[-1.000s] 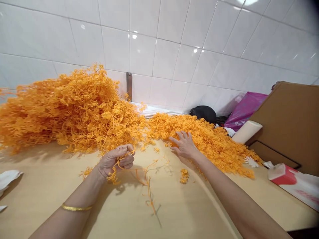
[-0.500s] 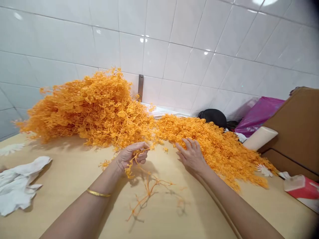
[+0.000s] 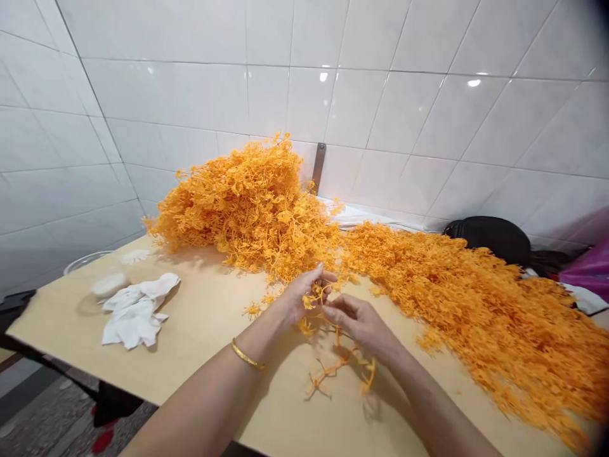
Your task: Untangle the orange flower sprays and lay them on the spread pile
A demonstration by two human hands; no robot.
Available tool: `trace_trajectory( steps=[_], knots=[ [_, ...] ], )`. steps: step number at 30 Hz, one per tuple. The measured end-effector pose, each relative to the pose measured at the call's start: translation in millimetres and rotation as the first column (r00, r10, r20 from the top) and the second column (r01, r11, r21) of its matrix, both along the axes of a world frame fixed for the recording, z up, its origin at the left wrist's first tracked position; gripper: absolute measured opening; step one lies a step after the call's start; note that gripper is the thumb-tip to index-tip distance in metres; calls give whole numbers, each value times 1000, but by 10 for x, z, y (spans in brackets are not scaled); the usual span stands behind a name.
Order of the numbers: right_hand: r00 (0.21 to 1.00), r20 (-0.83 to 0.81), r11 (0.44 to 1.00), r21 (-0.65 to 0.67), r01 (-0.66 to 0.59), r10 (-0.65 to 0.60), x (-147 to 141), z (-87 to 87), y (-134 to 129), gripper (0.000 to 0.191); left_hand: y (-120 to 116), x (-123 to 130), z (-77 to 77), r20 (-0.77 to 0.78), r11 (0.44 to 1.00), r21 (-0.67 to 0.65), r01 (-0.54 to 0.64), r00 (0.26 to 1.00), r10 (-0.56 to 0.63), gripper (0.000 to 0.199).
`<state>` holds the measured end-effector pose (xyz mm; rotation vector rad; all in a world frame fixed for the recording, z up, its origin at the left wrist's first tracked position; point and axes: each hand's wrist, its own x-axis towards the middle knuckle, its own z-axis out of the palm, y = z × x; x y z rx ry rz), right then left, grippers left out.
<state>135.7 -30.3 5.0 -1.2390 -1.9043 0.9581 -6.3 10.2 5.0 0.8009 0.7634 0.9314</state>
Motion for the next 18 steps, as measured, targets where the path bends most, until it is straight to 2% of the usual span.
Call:
trace_trajectory(
  steps=[2, 6, 9, 12, 15, 18],
  knots=[
    [995, -101, 998, -62, -18, 12, -100, -120, -26, 21, -46, 44, 28, -57, 995, 87, -58, 996, 63, 37],
    [958, -287, 999, -52, 0, -15, -151, -315, -6, 17, -83, 131, 6, -86, 968, 244, -57, 993, 80, 36],
    [907, -410, 992, -117, 51, -95, -120, -343, 10, 18, -59, 152, -33, -41, 945, 259, -199, 975, 216, 29],
    [847, -473, 964, -219, 153, -242, -67, -307, 24, 23, -23, 125, -48, 4, 932, 181, -315, 948, 319, 21],
    [787, -518, 939, -254, 233, -335, -17, -269, 38, 25, -14, 94, -36, -84, 941, 162, -295, 947, 311, 20],
    [751, -549, 931, -219, 293, -366, 16, -251, 50, 24, -51, 98, -5, -224, 929, 307, -206, 933, 281, 25]
  ],
)
